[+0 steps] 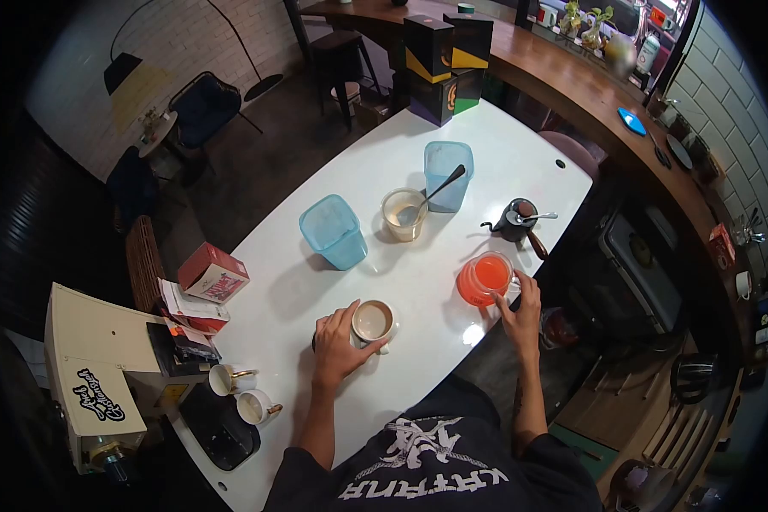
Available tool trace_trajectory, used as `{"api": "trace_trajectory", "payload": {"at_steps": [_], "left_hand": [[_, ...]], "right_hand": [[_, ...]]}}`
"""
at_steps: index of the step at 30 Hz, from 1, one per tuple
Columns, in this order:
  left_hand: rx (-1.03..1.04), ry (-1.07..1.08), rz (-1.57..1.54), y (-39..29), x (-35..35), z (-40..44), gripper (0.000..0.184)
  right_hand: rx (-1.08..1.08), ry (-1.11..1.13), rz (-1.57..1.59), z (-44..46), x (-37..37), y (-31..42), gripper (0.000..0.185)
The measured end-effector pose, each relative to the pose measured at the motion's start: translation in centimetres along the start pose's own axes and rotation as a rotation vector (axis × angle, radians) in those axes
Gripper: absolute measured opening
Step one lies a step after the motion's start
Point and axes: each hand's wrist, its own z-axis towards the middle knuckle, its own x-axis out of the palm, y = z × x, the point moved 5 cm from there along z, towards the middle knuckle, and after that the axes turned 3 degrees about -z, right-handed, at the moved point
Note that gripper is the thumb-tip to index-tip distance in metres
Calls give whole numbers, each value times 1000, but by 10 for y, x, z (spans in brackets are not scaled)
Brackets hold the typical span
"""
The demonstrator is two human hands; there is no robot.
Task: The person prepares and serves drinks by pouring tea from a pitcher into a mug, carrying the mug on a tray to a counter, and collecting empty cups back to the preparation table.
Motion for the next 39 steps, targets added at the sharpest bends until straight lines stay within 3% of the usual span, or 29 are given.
{"api": "trace_trajectory", "payload": {"at_steps": [7,16,39], "left_hand": [[32,33,32,-3,1,1,84],[-57,105,-21,-8,-4,5,79],[-81,162,-2,1,2,3,95]], "right_hand": [[-73,-104,-47,3,-1,0,53],[-25,-69,-104,0,4,3,57],[-132,-112,-44,12,10,16,72]]}}
